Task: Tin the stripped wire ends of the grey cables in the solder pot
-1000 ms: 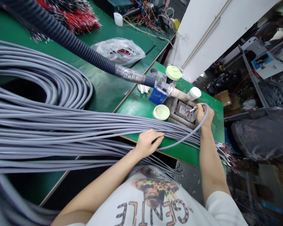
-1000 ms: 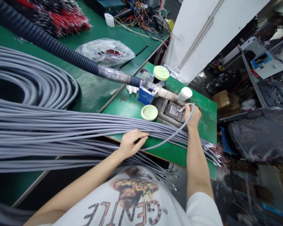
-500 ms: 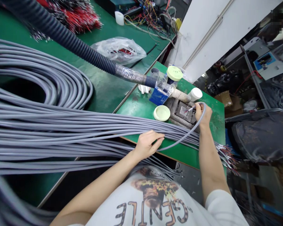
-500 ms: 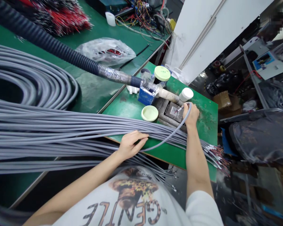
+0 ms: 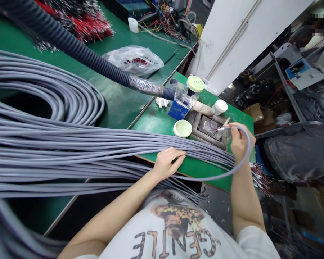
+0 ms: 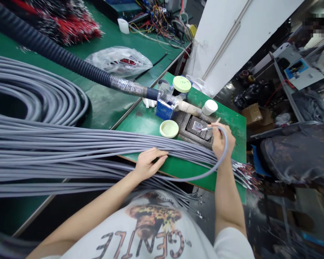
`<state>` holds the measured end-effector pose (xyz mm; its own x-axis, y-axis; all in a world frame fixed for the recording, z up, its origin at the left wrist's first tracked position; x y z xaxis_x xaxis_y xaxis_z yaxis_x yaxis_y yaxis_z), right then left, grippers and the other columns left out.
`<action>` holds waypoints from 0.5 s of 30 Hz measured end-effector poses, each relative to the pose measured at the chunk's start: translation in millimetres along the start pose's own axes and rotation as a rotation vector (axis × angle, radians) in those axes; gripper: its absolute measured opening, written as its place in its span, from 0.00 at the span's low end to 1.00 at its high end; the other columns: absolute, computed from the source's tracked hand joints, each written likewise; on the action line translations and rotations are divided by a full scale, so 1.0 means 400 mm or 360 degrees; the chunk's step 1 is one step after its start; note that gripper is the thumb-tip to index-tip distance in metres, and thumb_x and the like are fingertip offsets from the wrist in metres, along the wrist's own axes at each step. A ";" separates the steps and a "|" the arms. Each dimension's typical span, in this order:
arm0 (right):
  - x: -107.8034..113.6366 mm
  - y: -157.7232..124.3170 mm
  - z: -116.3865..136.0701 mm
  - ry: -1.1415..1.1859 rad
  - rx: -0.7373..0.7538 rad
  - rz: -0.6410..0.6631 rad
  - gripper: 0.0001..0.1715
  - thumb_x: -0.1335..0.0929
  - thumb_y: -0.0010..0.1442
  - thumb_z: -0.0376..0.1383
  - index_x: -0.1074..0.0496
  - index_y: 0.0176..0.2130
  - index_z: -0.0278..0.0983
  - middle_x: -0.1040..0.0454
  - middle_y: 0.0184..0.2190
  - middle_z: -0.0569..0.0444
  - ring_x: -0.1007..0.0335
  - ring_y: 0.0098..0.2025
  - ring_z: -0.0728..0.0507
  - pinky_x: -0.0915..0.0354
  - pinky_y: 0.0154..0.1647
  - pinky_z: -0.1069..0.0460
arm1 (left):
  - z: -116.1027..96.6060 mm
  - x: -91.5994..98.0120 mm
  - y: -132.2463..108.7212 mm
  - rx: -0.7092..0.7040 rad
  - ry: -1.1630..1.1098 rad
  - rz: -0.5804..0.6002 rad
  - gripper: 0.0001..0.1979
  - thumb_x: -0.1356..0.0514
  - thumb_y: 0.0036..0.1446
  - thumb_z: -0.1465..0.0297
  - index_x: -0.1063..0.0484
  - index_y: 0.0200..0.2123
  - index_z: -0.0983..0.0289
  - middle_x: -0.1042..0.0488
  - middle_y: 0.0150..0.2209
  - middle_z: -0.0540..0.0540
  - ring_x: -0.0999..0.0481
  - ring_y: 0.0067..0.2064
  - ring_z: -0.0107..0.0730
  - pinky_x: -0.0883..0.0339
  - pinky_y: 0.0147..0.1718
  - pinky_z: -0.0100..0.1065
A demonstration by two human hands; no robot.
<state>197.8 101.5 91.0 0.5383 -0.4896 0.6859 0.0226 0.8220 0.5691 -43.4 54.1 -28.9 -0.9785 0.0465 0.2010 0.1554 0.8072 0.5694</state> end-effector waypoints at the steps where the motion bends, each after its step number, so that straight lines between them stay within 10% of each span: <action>1: 0.018 -0.026 0.032 0.0045 0.0045 -0.0030 0.13 0.39 0.64 0.39 0.27 0.42 0.38 0.23 0.38 0.49 0.28 0.42 0.42 0.34 0.46 0.45 | -0.008 0.000 0.004 0.0060 -0.0053 -0.0003 0.06 0.40 0.56 0.72 0.24 0.37 0.64 0.21 0.31 0.56 0.27 0.30 0.30 0.34 0.33 0.33; 8: 0.042 -0.220 0.155 0.0145 0.0787 0.0482 0.22 0.32 0.58 0.31 0.30 0.52 0.46 0.23 0.47 0.53 0.30 0.47 0.41 0.36 0.49 0.41 | -0.090 -0.070 0.016 0.1018 -0.1060 0.0424 0.23 0.45 0.58 0.54 0.23 0.30 0.68 0.22 0.26 0.57 0.26 0.28 0.30 0.33 0.29 0.30; 15: 0.063 -0.331 0.165 0.0106 0.0929 0.0713 0.25 0.37 0.60 0.27 0.33 0.56 0.42 0.25 0.50 0.51 0.34 0.52 0.41 0.37 0.50 0.40 | -0.101 -0.110 -0.025 0.1213 -0.1280 0.0491 0.21 0.39 0.53 0.55 0.25 0.22 0.69 0.26 0.20 0.53 0.32 0.23 0.23 0.38 0.26 0.26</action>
<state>152.9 -38.8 62.9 0.4413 -0.1092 0.8907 -0.6532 0.6415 0.4023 3.6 20.3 -11.3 -0.7594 0.4449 -0.4748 0.5492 0.8295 -0.1011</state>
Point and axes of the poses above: each hand's wrist, its own y-axis towards the middle knuckle, its own x-axis out of the back of the hand, z = x × y, the point moved 3 cm from there along y, towards the middle knuckle
